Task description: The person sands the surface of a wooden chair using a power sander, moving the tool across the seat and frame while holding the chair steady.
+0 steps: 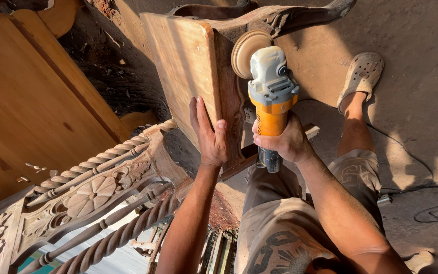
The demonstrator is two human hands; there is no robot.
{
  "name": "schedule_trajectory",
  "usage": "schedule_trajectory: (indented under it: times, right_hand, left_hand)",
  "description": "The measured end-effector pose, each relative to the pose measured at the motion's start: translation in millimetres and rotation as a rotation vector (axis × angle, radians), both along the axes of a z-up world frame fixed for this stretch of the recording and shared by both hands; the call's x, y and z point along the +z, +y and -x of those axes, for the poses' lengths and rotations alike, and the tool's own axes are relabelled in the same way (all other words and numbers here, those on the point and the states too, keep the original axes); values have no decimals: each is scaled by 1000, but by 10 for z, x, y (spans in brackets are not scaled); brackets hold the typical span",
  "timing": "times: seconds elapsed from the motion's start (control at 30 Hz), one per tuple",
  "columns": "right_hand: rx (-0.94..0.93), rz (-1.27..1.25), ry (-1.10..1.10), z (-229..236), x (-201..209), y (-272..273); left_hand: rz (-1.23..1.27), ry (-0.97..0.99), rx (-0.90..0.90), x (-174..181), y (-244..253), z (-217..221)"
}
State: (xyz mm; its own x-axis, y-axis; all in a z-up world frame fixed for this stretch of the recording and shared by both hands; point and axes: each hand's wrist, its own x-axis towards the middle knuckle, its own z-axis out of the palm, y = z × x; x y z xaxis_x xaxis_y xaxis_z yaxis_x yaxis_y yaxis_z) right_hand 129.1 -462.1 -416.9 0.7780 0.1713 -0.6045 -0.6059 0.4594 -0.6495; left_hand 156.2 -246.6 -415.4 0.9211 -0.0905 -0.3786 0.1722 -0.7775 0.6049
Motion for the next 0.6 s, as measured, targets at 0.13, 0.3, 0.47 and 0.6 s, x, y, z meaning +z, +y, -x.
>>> schedule_trajectory:
  times: [0.13,0.3,0.47,0.6]
  right_hand:
    - [14,-61,5,-1,-12,-15]
    - [-1,-97,19,137,-69,0]
    - [25,-109,47,291,-85,-47]
    - [31,-157,70,344,-111,-11]
  left_hand:
    - [9,-10,-2,20,-22,-5]
    - [7,-8,-8,18,-18,-22]
    - [37,-7,1,40,-24,-43]
    - [27,4,3,40,-26,-26]
